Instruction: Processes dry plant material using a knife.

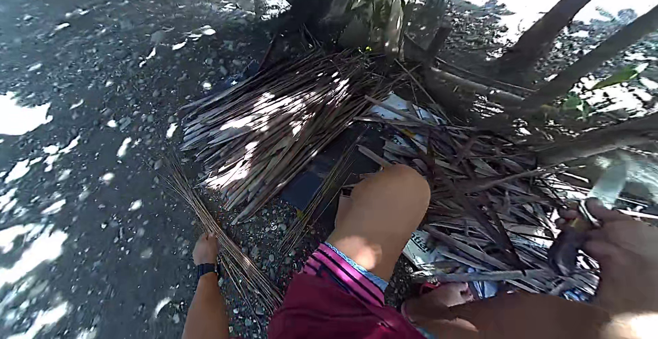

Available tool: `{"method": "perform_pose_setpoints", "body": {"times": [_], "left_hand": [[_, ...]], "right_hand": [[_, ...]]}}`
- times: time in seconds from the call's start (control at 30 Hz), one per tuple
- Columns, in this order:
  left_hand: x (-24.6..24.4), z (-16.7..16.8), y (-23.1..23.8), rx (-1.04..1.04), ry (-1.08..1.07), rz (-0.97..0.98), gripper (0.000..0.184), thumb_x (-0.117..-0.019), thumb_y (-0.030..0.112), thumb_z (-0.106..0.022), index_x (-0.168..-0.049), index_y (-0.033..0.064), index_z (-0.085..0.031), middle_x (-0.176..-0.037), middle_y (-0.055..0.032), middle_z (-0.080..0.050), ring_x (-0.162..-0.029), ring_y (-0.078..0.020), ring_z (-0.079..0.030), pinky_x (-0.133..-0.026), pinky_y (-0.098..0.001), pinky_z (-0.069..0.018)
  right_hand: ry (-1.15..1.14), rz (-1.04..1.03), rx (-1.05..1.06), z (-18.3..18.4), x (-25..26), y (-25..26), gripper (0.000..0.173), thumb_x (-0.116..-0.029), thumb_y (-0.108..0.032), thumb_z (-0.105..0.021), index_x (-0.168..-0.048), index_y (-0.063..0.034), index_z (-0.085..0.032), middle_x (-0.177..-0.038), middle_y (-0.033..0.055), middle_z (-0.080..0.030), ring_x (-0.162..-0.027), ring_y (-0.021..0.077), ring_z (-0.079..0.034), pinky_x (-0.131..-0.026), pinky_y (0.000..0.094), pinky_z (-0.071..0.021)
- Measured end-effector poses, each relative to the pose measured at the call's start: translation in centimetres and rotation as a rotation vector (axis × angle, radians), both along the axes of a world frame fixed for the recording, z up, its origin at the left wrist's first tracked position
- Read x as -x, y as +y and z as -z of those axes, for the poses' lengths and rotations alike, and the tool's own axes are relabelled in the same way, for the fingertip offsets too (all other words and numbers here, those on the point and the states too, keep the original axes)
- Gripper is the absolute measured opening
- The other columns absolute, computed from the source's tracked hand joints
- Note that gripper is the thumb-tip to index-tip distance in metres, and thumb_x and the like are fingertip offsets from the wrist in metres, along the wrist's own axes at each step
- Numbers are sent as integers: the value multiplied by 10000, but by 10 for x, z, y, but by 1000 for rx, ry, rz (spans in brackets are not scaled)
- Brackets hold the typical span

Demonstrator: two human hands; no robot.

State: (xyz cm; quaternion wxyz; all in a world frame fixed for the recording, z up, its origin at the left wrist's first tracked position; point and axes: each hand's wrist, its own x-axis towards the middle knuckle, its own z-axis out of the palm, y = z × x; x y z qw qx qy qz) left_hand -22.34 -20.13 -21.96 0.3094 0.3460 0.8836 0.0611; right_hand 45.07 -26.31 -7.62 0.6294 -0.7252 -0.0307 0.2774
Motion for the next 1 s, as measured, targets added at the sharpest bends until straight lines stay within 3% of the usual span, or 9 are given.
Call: {"method": "perform_pose_setpoints", "body": {"times": [0.13, 0.23, 0.3, 0.37, 0.5, 0.6, 0.73, 0.83, 1.0], "left_hand": [[9, 27, -6, 100, 0, -45, 438, -1074, 196, -503, -1392, -106, -514, -1377, -359, -550, -1320, -474, -532, -1100, -582, -409], [-6, 29, 3, 90, 15, -166, 628, -1041, 231, -579, -1539, -59, -329, -1548, -385, -325, -1403, -505, -423, -1126, -555, -400], [-26, 27, 11, 2, 46, -155, 601, -1035, 210, -586, -1543, -18, -361, -1571, -370, -292, -1384, -521, -435, -1099, -569, -425], [-49, 26, 19, -59, 22, -37, 518, -1043, 184, -572, -1495, -33, -439, -1540, -374, -342, -1377, -523, -439, -1103, -590, -410], [-102, 45, 36, 2, -131, 320, 414, -1065, 187, -531, -1398, -60, -551, -1467, -349, -471, -1368, -492, -472, -1130, -588, -386], [-153, 62, 44, 140, -187, 573, 510, -1049, 252, -570, -1448, -59, -502, -1524, -327, -416, -1405, -465, -442, -1151, -565, -377], [-210, 71, 47, 239, -182, 745, 674, -991, 287, -667, -1525, -27, -402, -1569, -300, -362, -1440, -458, -388, -1155, -582, -356], [-237, 71, 45, 220, -191, 833, 613, -1004, 238, -643, -1523, -1, -419, -1565, -287, -372, -1444, -459, -377, -1161, -584, -345], [-270, 76, 47, 214, -274, 1003, 463, -1067, 198, -518, -1494, 23, -476, -1557, -265, -400, -1424, -441, -416, -1156, -554, -365]], "right_hand": [[-249, -374, 515, 0, 1, 7, 264, -1059, -76, -492, -1312, -5, -477, -817, 39, -543, -537, 67, -504, -500, 241, -465], [-430, -690, 926, -6, 1, 19, 465, -1019, -26, -578, -1463, 21, -447, -1094, 262, -618, -763, 282, -587, -717, 461, -499], [-514, -834, 1070, -12, -8, 24, 510, -1011, -23, -589, -1492, 20, -424, -1184, 327, -618, -900, 406, -643, -820, 560, -509], [-590, -815, 1017, -22, -16, 27, 545, -989, 10, -604, -1505, 8, -429, -1171, 347, -634, -907, 465, -658, -830, 611, -510], [-549, -677, 908, -33, -15, 24, 424, -1058, -34, -500, -1475, 7, -440, -1108, 283, -628, -809, 335, -610, -753, 511, -499], [-509, -722, 1052, -15, -17, 14, 473, -1061, -63, -511, -1509, 40, -399, -1223, 367, -605, -1003, 472, -654, -902, 606, -501], [-380, -642, 999, 15, -23, -4, 416, -1070, -120, -537, -1438, 56, -453, -1056, 261, -633, -825, 292, -617, -785, 463, -513], [-366, -635, 978, 21, -34, -12, 508, -1040, -83, -584, -1507, 27, -415, -1133, 318, -650, -916, 370, -663, -857, 522, -524], [-370, -737, 1057, 17, -40, -9, 461, -1026, -54, -601, -1465, -3, -471, -1060, 270, -652, -794, 308, -624, -765, 475, -514]]}}
